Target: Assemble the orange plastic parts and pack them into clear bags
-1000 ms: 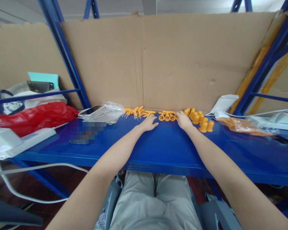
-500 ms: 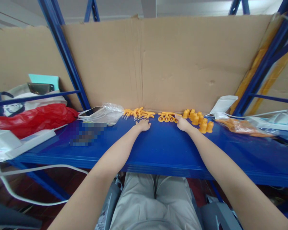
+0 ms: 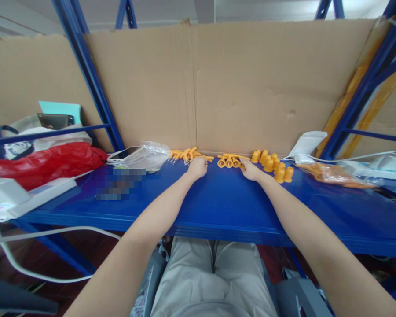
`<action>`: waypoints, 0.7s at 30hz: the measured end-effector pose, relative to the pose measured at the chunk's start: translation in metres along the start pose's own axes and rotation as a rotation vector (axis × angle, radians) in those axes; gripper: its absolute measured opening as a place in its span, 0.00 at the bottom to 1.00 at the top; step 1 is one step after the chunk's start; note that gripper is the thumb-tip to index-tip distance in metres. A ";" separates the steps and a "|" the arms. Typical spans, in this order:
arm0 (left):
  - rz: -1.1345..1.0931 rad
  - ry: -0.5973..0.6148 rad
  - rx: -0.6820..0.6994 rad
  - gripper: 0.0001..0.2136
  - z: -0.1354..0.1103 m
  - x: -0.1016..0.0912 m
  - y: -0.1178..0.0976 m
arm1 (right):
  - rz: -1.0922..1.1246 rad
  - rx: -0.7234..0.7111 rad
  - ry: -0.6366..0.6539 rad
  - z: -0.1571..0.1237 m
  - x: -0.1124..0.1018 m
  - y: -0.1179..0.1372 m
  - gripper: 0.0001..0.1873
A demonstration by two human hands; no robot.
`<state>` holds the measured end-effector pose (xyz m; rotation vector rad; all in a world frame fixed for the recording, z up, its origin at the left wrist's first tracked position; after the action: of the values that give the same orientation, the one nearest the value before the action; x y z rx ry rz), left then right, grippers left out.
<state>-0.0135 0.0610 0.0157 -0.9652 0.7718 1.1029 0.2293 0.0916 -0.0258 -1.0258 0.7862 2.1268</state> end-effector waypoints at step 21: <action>-0.273 -0.302 0.040 0.08 -0.007 -0.025 -0.013 | -0.039 -0.014 -0.005 -0.001 -0.006 0.003 0.33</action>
<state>-0.0088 0.0433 0.0385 -0.8180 0.4009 0.9612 0.2307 0.0873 -0.0208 -1.0340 0.7438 2.1036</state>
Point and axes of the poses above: each hand's wrist, its own z-axis towards the middle knuckle, its own x-axis out of the palm, y = z × x, the point moved 5 cm from there along z, towards the middle knuckle, and after that the axes turned 15 degrees about -x, right-handed, at the moved point
